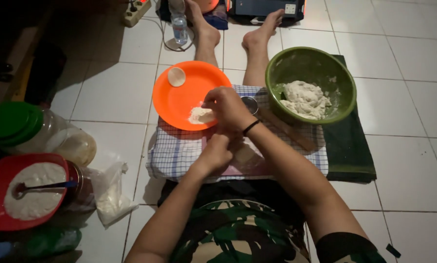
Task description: Preparing dumplings by rolling out dough, cutting circular wrappers with a mold, and folding them into shape while sitting on the floor.
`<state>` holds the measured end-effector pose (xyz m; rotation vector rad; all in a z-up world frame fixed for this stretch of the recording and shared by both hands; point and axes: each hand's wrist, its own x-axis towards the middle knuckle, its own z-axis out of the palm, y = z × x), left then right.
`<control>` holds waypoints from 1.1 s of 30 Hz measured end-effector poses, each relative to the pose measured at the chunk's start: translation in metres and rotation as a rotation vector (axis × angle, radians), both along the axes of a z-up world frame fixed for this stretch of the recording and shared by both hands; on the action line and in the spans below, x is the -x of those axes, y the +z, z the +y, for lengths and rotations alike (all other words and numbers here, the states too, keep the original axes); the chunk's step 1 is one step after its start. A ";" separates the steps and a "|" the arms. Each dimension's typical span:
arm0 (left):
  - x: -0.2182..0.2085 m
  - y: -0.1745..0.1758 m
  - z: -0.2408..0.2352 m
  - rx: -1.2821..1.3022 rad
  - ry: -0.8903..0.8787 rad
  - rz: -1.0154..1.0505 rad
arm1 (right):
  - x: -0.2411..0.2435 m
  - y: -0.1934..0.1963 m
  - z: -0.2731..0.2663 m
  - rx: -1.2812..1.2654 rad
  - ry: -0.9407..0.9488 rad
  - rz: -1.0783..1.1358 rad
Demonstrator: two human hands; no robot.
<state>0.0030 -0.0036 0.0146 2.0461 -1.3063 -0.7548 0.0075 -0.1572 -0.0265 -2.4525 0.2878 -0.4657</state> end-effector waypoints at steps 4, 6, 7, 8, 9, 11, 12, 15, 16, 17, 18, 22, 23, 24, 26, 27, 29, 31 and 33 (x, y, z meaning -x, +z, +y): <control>-0.001 0.015 0.011 0.041 -0.020 0.101 | 0.042 0.034 0.000 -0.099 0.068 -0.087; -0.010 -0.051 0.011 0.501 -0.040 0.150 | 0.074 0.048 0.003 -0.086 0.026 -0.075; -0.012 -0.065 0.007 0.498 -0.040 0.161 | 0.088 0.063 0.012 -0.090 0.022 -0.064; -0.014 -0.079 0.002 0.630 -0.074 0.119 | 0.102 0.079 0.020 -0.076 -0.009 -0.054; -0.016 -0.092 -0.003 0.762 -0.110 0.073 | 0.115 0.096 0.029 -0.062 -0.040 -0.047; -0.015 -0.086 -0.001 0.736 -0.101 0.076 | 0.132 0.096 0.027 -0.030 -0.030 -0.042; -0.015 -0.082 0.000 0.711 -0.092 0.071 | 0.140 0.096 0.026 0.003 -0.014 -0.044; -0.011 -0.071 0.003 0.708 -0.072 0.097 | 0.151 0.074 0.019 -0.007 -0.016 -0.091; -0.012 -0.072 0.002 0.704 -0.070 0.095 | 0.152 0.073 0.020 -0.011 -0.013 -0.093; -0.012 -0.073 0.002 0.700 -0.069 0.095 | 0.153 0.071 0.021 -0.012 -0.009 -0.092; -0.012 -0.075 0.002 0.696 -0.068 0.095 | 0.154 0.069 0.022 -0.013 -0.004 -0.090; -0.012 -0.075 0.001 0.680 -0.083 0.081 | 0.157 0.058 0.025 -0.016 -0.010 -0.105; -0.012 -0.075 0.000 0.686 -0.091 0.062 | 0.158 0.056 0.027 -0.025 -0.028 -0.112; -0.012 -0.076 0.000 0.692 -0.098 0.044 | 0.158 0.055 0.029 -0.033 -0.046 -0.118; -0.012 -0.084 -0.004 0.678 -0.093 0.035 | 0.158 0.050 0.028 -0.021 -0.047 -0.116; -0.011 -0.089 -0.005 0.663 -0.086 0.028 | 0.158 0.047 0.028 -0.008 -0.047 -0.113; -0.012 -0.088 -0.004 0.661 -0.092 0.024 | 0.159 0.044 0.028 -0.010 -0.045 -0.097; -0.013 -0.087 -0.003 0.658 -0.100 0.021 | 0.159 0.042 0.027 -0.012 -0.044 -0.081; -0.012 -0.086 -0.002 0.659 -0.138 -0.013 | 0.160 0.040 0.027 0.019 -0.069 -0.070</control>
